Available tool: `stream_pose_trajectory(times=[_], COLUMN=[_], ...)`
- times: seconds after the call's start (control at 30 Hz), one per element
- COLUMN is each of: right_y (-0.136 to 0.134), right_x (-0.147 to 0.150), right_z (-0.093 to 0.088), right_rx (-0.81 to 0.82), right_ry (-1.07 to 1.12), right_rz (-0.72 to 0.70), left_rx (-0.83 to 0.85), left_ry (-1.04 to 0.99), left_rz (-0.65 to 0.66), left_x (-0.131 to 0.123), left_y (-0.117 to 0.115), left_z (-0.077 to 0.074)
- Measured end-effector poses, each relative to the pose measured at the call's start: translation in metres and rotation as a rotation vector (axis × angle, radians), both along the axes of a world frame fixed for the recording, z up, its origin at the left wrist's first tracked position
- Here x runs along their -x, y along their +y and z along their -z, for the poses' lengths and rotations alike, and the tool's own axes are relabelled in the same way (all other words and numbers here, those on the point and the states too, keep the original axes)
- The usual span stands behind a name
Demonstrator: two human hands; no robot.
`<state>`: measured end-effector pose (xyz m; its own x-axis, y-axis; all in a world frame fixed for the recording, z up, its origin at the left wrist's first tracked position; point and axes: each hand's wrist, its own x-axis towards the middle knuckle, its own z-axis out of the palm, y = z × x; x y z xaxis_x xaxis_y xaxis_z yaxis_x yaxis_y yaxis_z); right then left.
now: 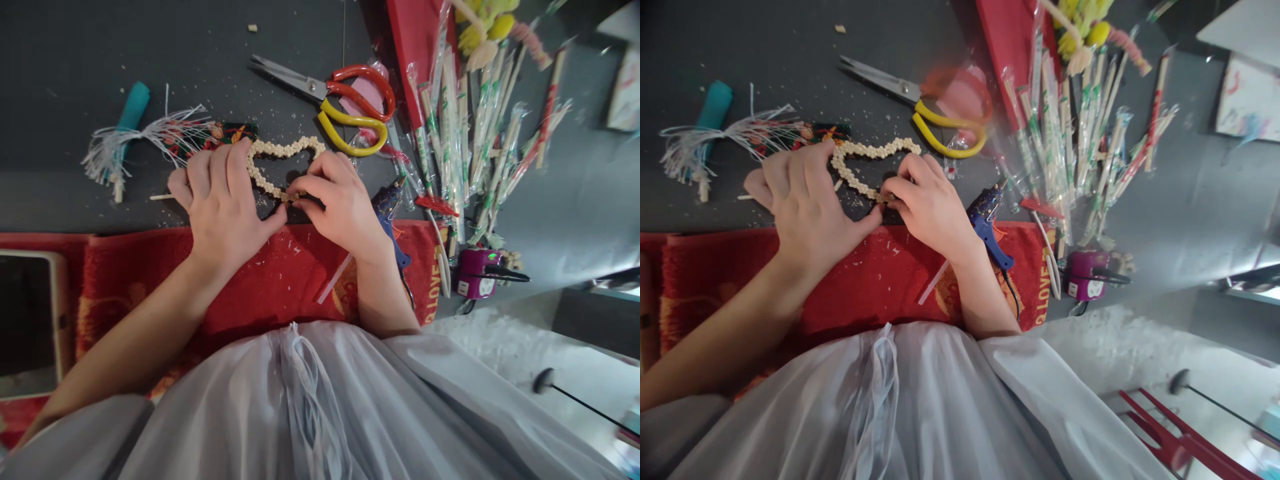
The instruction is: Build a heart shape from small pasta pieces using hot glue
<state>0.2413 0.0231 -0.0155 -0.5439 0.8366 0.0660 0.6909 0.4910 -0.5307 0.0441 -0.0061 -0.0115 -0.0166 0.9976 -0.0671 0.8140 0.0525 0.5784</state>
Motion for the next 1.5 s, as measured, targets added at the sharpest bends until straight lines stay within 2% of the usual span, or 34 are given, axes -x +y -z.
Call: stream_pose_trajectory(times=[0.43,0.6,0.9,1.2,1.5], right_y=[0.0003,0.0008,0.0014,0.002,0.0003], right_x=[0.0012,0.0007,0.0009,0.0004,-0.001], right_z=[0.0023,0.0033,0.0034,0.0006,-0.0021], right_rx=[-0.004,-0.008,-0.009,0.053,0.04], right_ry=[0.012,0.006,0.005,-0.023,-0.02], right_rz=[0.002,-0.001,-0.001,-0.002,-0.015], left_rx=[-0.006,-0.029,-0.031,0.027,0.03], left_ry=[-0.004,0.078,-0.009,0.036,0.027], left_rz=[-0.002,0.033,0.007,-0.006,-0.015], left_x=[-0.0012,-0.0007,0.0002,-0.0018,-0.0021], left_y=[0.0004,0.0005,-0.0003,0.0004,0.0006], left_z=[-0.0008,0.0016,0.0041,-0.0046,-0.0049])
